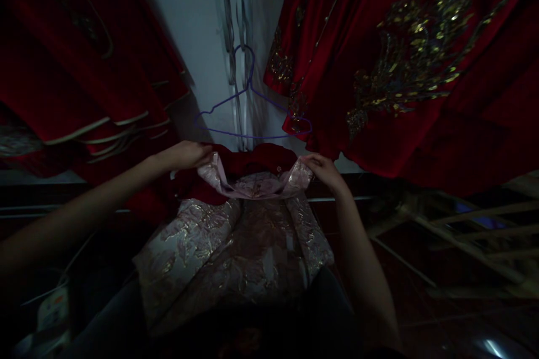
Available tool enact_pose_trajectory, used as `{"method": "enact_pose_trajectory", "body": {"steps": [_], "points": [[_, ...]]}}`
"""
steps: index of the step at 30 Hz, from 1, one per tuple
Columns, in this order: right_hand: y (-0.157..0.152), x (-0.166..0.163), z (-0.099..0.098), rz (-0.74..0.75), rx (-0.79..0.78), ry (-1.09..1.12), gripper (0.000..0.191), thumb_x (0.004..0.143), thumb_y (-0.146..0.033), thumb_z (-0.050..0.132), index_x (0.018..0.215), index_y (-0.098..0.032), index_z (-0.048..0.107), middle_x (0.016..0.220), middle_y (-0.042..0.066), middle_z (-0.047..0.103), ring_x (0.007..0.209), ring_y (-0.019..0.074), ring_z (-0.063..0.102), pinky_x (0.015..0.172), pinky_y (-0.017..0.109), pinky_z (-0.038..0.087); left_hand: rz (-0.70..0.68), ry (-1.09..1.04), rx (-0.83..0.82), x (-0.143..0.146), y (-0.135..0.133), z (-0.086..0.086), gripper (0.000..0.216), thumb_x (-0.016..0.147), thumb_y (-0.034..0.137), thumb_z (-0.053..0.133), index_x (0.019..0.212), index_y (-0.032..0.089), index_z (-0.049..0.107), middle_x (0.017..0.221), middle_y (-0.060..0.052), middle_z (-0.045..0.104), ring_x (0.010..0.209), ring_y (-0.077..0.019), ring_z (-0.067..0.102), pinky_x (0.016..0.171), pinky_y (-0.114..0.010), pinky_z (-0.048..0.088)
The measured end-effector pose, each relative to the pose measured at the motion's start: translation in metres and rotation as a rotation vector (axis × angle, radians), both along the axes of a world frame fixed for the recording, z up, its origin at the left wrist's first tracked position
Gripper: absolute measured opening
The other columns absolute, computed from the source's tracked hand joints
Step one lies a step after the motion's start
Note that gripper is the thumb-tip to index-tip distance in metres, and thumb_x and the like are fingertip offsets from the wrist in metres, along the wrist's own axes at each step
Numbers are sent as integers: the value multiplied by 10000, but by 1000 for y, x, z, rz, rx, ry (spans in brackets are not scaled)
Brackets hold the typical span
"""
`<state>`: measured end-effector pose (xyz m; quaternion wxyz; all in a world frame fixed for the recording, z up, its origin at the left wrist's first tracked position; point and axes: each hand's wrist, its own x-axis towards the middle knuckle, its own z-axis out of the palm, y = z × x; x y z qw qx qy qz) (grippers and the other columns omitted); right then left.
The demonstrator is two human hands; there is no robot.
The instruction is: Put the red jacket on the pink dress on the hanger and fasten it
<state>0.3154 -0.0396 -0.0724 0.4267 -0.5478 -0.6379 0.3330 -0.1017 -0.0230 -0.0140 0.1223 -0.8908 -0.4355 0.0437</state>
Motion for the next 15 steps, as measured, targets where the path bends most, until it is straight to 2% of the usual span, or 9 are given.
{"method": "enact_pose_trajectory", "body": {"steps": [2,5,8,10,12,15], "points": [[-5,-8,3,7,29,-15,410,735,-590,614,869,-208,678,940,46,695,855,181,627,779,289,500,-120,-62,70,31,5,10,339,917,320,358,946,144,646,815,-123,671,724,-198,637,674,-303,467],[-10,-15,10,-1,45,-32,406,759,-577,591,895,-203,672,931,49,697,861,191,626,790,298,493,-312,-201,174,78,14,15,301,901,272,398,919,117,656,1080,-165,626,998,-223,600,863,-339,481],[-12,-14,14,-16,89,-39,371,778,-533,595,923,-202,678,955,48,696,890,190,622,845,310,472,-367,-299,238,116,18,-8,278,874,284,466,877,107,680,1329,-190,501,1249,-290,459,1031,-446,403],[-11,-9,14,-41,110,-2,351,781,-513,604,938,-210,684,975,44,693,909,187,617,863,314,463,-302,-308,255,134,14,-35,259,845,301,517,850,109,692,1420,-202,418,1316,-356,382,1076,-560,321],[-7,-3,10,-89,122,78,337,771,-508,619,933,-222,689,968,32,693,902,183,615,845,311,467,-150,-314,290,147,5,-59,221,806,276,565,851,104,696,1443,-222,388,1319,-410,366,1076,-633,264],[3,5,0,-191,143,226,323,740,-513,647,905,-239,695,913,10,692,836,172,613,776,298,478,22,-406,374,156,-14,-74,271,822,293,548,936,85,679,1420,-237,410,1308,-398,382,1102,-597,249]]}}
